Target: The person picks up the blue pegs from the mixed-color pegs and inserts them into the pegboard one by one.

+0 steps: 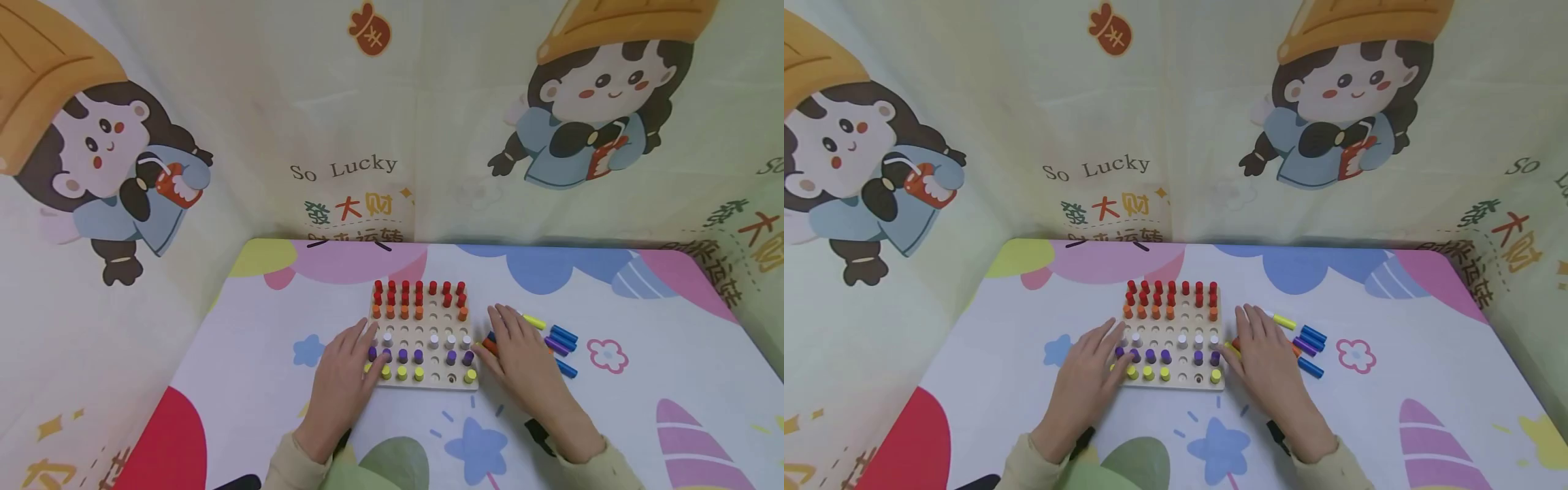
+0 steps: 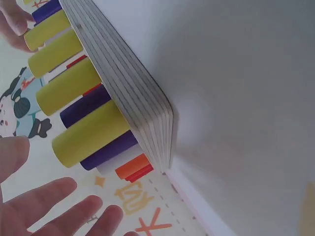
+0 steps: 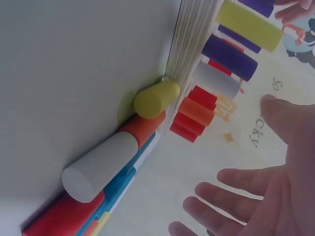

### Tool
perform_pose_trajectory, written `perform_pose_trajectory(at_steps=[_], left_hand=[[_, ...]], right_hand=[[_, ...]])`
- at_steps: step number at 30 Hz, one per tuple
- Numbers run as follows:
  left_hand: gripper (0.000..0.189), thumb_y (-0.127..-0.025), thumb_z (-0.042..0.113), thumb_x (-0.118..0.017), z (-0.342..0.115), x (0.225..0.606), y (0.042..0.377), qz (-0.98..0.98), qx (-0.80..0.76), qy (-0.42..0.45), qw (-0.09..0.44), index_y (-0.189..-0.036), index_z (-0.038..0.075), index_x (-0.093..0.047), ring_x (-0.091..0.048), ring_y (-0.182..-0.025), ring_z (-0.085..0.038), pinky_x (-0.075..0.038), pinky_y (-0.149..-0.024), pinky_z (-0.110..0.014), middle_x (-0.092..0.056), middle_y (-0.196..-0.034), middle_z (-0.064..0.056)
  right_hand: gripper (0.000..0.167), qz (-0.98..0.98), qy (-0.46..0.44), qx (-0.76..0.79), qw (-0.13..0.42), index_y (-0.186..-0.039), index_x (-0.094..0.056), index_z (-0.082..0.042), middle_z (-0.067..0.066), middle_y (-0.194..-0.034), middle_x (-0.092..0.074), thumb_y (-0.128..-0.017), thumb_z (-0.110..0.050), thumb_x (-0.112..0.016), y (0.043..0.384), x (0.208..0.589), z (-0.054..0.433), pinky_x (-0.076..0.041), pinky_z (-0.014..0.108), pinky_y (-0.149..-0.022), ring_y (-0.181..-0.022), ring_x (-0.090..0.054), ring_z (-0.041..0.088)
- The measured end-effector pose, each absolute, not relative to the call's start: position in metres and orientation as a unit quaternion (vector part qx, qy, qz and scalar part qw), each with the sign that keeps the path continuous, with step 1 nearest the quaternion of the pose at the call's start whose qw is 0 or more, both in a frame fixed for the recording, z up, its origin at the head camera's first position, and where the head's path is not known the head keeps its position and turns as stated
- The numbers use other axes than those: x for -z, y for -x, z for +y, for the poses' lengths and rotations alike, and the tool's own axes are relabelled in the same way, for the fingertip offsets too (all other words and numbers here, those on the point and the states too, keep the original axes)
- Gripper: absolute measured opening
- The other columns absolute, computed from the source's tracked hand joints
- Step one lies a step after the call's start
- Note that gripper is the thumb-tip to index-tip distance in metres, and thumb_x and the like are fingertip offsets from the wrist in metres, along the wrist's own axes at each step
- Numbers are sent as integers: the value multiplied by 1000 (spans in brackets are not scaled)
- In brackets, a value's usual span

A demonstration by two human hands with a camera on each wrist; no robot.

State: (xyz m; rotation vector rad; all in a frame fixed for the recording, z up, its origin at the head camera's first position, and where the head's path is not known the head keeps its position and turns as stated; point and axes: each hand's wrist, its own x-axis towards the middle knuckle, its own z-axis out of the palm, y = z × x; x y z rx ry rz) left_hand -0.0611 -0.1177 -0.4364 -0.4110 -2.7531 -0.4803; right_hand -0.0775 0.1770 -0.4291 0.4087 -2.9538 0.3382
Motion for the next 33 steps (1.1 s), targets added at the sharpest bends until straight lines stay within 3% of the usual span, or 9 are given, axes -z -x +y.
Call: perform_pose_trajectory(at_steps=[7,14,21,33], left_hand=[[48,-93,31,-71,-121,437,69,-950,237,119,163,-136,12,-61,-58,-123,-28,-51,-99,-47,-61,-136,-10],[48,-95,32,-68,-124,434,74,-944,300,76,112,-138,15,-59,-56,-127,-27,-48,-103,-48,-61,-135,-7],[49,-97,38,-63,-127,435,79,-934,353,22,48,-143,22,-55,-58,-124,-23,-47,-104,-49,-60,-137,-3],[45,-99,32,-61,-132,440,90,-894,447,3,24,-139,13,-56,-62,-108,-22,-53,-96,-43,-63,-123,-4]], right_hand=[[70,-978,-138,-129,86,-145,-41,3,25,-143,-46,-92,-34,-70,84,425,181,-41,58,-107,-132,-44,42],[65,-979,-123,-149,69,-141,-46,4,24,-141,-48,-90,-27,-74,91,422,186,-46,56,-103,-129,-47,41],[54,-975,-129,-154,90,-132,-55,5,24,-129,-56,-87,-18,-76,97,418,193,-52,52,-94,-117,-54,38],[41,-980,-108,-161,55,-120,-61,4,21,-117,-61,-86,-12,-77,107,420,203,-54,51,-90,-108,-57,36]])
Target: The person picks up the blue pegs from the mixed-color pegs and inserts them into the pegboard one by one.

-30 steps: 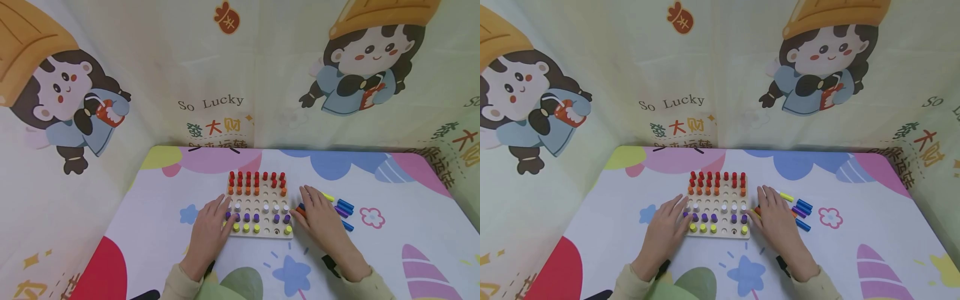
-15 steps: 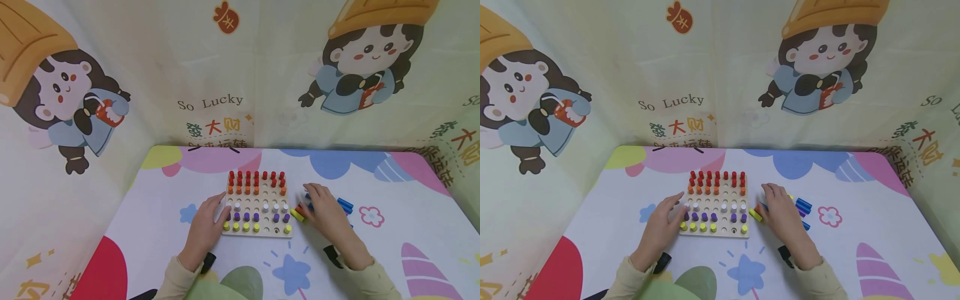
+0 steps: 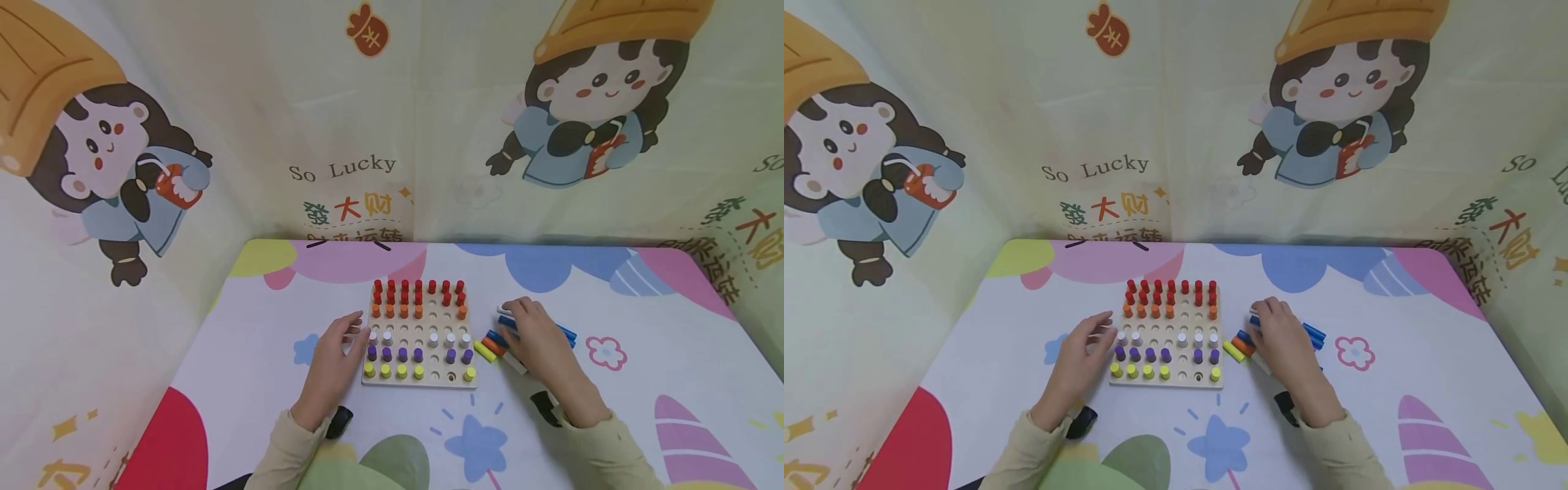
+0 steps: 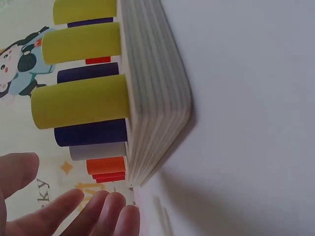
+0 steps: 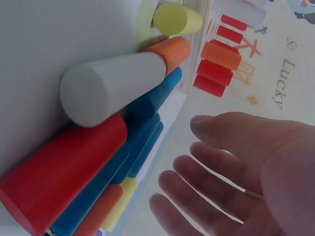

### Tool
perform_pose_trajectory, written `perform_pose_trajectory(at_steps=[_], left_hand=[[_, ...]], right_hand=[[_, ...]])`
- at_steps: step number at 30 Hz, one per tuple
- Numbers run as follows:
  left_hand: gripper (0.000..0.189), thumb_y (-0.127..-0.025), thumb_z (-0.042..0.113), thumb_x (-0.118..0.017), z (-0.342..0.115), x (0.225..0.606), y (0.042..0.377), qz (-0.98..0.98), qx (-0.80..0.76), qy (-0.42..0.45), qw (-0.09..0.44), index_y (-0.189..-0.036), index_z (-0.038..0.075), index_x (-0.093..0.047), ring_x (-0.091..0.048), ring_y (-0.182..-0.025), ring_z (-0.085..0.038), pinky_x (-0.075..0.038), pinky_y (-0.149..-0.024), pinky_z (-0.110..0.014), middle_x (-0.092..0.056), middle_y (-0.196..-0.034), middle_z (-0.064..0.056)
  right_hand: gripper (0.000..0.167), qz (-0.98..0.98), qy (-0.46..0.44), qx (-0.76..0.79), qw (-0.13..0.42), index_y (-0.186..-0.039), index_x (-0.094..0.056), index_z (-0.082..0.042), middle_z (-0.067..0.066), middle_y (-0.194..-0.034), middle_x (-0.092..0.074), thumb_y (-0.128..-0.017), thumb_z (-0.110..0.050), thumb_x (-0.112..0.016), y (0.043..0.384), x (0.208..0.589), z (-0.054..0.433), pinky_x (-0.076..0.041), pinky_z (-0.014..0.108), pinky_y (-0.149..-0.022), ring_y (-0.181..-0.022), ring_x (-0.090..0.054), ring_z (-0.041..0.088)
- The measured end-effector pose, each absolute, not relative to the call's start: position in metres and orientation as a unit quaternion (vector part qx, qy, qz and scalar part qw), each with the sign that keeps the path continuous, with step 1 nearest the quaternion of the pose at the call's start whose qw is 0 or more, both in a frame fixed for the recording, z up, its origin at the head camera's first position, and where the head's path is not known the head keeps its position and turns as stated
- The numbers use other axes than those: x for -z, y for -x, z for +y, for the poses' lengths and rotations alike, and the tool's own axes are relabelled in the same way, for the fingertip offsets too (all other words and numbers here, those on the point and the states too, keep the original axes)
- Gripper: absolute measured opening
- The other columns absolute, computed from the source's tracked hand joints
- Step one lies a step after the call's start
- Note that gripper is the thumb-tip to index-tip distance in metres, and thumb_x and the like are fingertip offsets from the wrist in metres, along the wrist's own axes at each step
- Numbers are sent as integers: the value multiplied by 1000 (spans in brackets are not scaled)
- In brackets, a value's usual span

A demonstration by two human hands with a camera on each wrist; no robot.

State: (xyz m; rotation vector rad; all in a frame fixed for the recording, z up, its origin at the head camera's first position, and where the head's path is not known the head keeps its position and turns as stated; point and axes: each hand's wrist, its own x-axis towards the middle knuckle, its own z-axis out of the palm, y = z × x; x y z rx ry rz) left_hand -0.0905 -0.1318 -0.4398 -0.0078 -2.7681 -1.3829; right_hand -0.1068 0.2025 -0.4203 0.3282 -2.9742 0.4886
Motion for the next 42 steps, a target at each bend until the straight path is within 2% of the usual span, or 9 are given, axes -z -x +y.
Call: perform_pose_trajectory(at_steps=[5,12,22,29,42], left_hand=[[43,-98,28,-64,-136,446,96,-880,473,12,22,-136,10,-57,-66,-105,-20,-54,-95,-40,-65,-119,-6],[37,-97,22,-65,-138,451,105,-863,505,12,18,-131,8,-61,-66,-105,-19,-55,-94,-36,-67,-116,-6],[34,-96,16,-66,-140,453,111,-861,508,10,14,-128,5,-62,-66,-106,-23,-55,-93,-37,-68,-114,-9],[30,-95,13,-67,-141,458,116,-863,504,11,15,-123,5,-66,-68,-101,-22,-57,-87,-35,-71,-111,-9],[27,-90,10,-71,-143,462,119,-865,500,-7,-27,-117,6,-70,-70,-96,-18,-58,-84,-33,-73,-109,-7]], right_hand=[[36,-981,-98,-162,32,-116,-65,3,20,-109,-64,-85,-10,-78,112,423,204,-55,51,-88,-102,-61,35],[31,-979,-113,-164,31,-112,-67,3,17,-102,-65,-85,-8,-77,118,424,206,-56,50,-85,-96,-62,33],[28,-980,-116,-158,13,-110,-68,3,17,-100,-66,-85,-6,-76,124,425,208,-56,50,-82,-92,-64,33],[22,-982,-116,-147,-2,-106,-70,1,14,-96,-68,-85,-6,-76,127,426,208,-57,50,-81,-88,-65,30],[25,-984,-120,-132,-26,-109,-72,1,14,-96,-70,-85,-5,-76,132,425,208,-57,49,-81,-87,-66,29]])
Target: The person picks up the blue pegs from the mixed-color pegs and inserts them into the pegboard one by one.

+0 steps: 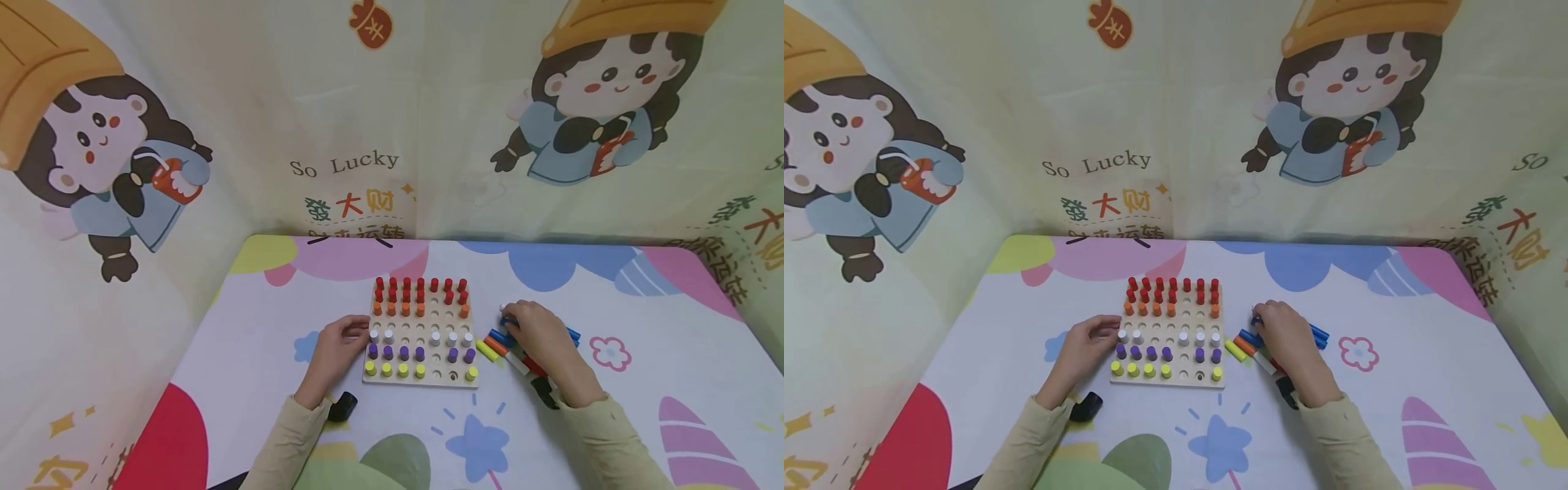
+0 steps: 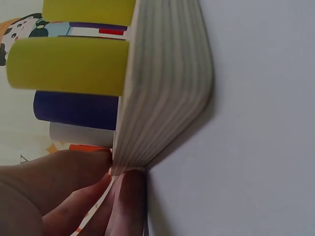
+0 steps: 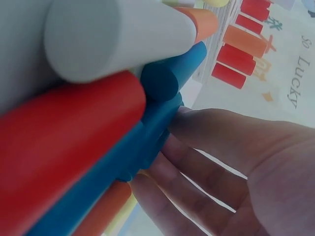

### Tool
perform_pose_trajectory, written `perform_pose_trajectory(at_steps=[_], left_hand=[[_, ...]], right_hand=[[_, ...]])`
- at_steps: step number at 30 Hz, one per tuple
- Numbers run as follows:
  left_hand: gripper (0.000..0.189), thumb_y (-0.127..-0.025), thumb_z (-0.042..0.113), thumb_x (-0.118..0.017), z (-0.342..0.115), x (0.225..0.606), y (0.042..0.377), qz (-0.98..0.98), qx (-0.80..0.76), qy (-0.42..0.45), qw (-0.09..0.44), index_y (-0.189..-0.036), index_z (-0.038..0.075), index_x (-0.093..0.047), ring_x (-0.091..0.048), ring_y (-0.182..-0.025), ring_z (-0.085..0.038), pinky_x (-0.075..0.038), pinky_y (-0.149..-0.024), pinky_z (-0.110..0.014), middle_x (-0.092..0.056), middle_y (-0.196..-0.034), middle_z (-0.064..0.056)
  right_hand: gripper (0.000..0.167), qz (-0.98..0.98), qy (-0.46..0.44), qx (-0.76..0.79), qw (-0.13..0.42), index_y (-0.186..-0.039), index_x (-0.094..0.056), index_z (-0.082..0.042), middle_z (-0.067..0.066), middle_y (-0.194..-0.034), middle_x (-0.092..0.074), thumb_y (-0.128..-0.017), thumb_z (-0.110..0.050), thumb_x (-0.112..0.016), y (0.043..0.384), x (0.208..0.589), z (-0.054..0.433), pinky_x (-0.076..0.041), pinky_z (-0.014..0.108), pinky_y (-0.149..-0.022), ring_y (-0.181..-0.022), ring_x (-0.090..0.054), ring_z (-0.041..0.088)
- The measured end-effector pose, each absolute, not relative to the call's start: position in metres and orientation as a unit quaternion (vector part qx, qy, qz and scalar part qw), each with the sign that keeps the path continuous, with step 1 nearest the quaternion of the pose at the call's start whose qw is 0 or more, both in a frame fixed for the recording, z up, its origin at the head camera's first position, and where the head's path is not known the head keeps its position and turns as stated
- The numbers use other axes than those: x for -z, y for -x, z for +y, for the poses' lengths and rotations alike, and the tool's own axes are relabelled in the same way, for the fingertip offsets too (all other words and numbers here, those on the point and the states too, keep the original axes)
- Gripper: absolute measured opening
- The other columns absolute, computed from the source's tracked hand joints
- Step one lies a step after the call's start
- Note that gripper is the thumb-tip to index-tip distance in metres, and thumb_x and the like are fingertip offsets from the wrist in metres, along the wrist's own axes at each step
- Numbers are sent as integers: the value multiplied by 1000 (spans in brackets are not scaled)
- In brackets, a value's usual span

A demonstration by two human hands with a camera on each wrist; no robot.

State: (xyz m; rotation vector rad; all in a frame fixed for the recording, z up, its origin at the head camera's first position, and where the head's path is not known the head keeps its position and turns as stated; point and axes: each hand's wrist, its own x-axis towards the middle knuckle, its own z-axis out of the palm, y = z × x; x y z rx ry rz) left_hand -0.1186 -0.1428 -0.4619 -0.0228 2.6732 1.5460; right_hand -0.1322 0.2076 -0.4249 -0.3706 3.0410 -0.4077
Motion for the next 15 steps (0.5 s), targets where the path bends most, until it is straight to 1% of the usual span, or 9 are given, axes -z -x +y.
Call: perform_pose_trajectory(at_steps=[9,15], left_hand=[[29,-90,11,-71,-146,460,119,861,-506,4,44,-119,8,-70,-69,-95,-16,-58,-84,-33,-73,-105,-4],[29,-89,9,-72,-145,459,120,859,-510,5,39,-118,7,-70,-70,-94,-17,-58,-84,-33,-74,-105,-5]], right_hand=[[25,983,125,134,23,-108,-72,2,17,-101,-71,-85,-4,-76,133,424,207,-56,51,-84,-91,-68,32],[24,982,132,132,20,-108,-72,2,16,-97,-71,-84,-3,-76,134,423,207,-56,50,-84,-88,-68,29]])
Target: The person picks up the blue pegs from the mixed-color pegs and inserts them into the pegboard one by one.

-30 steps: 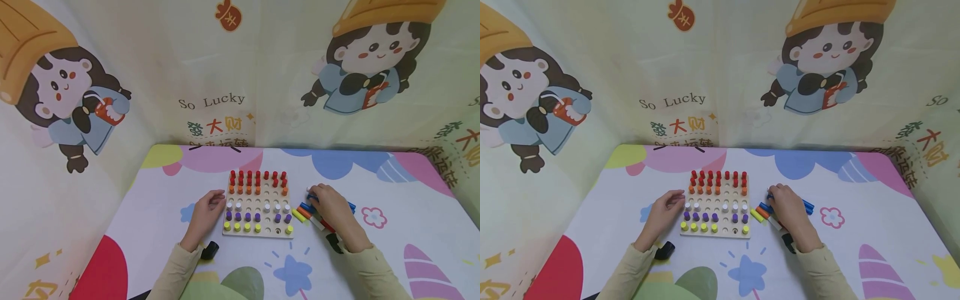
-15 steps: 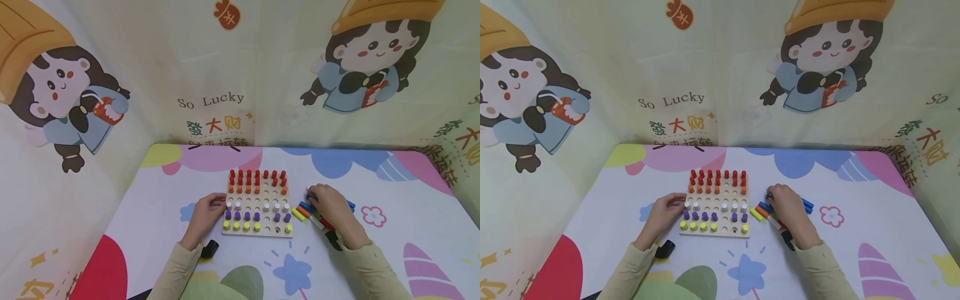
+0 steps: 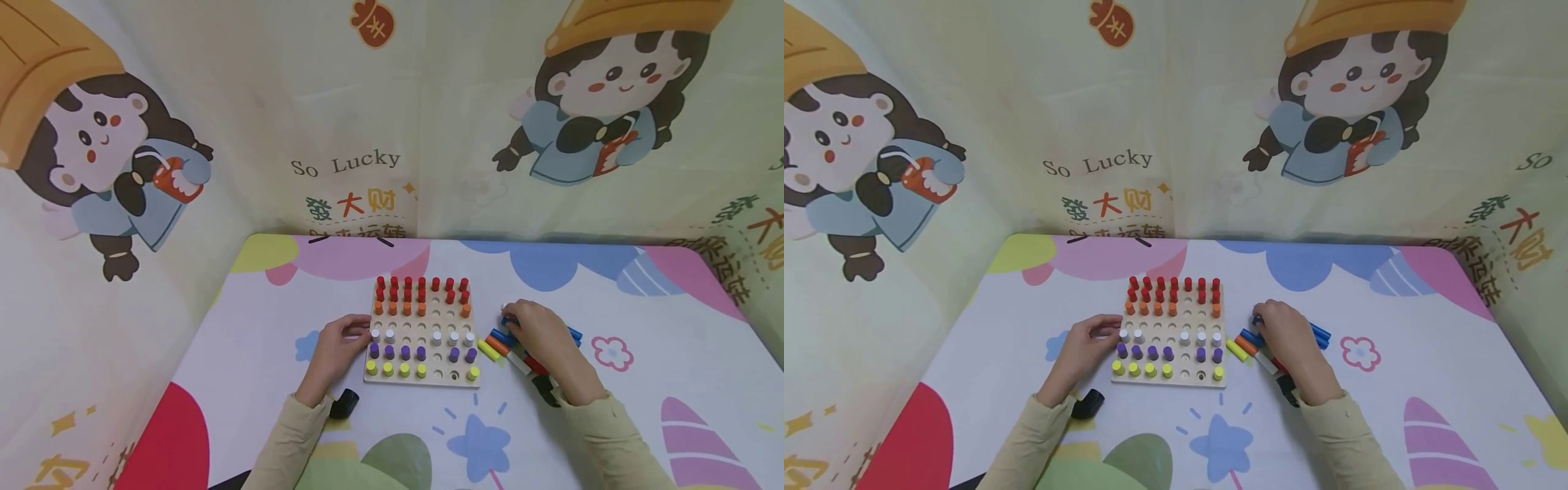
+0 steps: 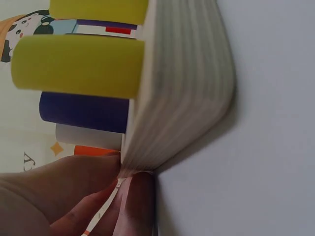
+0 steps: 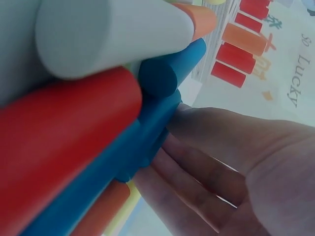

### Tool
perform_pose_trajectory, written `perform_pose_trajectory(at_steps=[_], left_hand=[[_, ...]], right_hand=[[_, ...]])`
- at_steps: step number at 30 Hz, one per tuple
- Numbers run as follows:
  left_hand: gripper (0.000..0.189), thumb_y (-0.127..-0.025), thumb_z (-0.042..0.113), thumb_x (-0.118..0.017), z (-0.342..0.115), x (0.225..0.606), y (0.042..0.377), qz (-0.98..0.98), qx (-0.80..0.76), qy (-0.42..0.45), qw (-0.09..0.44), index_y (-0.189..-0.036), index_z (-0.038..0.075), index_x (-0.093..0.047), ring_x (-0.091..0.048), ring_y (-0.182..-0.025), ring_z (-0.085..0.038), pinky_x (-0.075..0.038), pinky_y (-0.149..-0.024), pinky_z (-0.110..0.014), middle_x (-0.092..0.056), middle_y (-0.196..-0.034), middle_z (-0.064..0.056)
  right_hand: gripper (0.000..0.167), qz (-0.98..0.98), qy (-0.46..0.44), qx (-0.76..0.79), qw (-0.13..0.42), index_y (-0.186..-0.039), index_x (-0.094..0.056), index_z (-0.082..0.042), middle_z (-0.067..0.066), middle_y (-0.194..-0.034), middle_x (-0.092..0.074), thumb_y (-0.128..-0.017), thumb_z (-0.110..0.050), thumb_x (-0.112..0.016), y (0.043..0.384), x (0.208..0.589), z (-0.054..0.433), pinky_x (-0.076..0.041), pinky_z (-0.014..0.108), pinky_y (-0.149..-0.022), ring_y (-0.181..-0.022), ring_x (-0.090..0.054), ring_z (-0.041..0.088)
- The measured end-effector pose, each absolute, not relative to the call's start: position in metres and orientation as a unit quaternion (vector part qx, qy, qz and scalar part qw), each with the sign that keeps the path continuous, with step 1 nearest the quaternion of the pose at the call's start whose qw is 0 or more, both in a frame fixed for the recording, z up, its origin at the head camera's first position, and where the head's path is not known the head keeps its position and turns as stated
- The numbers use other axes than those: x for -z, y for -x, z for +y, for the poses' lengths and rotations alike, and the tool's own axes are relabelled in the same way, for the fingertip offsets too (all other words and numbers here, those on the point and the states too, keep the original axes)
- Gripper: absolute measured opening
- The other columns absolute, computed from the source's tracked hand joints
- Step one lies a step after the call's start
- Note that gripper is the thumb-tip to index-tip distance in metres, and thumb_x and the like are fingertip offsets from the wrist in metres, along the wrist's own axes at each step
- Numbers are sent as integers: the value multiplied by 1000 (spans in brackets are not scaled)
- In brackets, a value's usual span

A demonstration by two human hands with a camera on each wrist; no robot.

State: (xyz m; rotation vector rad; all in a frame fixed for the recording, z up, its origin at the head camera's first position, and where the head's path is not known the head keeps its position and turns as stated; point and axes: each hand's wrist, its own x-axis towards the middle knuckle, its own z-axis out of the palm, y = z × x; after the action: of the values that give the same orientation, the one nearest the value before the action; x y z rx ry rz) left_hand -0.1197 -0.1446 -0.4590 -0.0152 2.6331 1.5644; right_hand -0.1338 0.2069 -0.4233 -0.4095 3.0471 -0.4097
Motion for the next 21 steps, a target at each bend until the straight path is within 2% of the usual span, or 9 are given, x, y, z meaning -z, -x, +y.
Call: perform_pose_trajectory(at_steps=[11,21], left_hand=[[30,-89,8,-71,-143,458,121,860,-508,16,48,-119,7,-70,-70,-95,-18,-58,-85,-35,-73,-108,-7],[30,-90,9,-71,-143,457,120,863,-503,24,51,-120,7,-69,-69,-98,-19,-57,-88,-38,-73,-109,-7]], right_hand=[[21,979,143,146,-3,-105,-72,1,11,-89,-68,-85,-2,-75,133,422,209,-57,47,-77,-78,-64,22],[27,980,144,139,-10,-112,-71,2,15,-94,-68,-85,-3,-75,134,417,204,-58,46,-78,-80,-65,24]])
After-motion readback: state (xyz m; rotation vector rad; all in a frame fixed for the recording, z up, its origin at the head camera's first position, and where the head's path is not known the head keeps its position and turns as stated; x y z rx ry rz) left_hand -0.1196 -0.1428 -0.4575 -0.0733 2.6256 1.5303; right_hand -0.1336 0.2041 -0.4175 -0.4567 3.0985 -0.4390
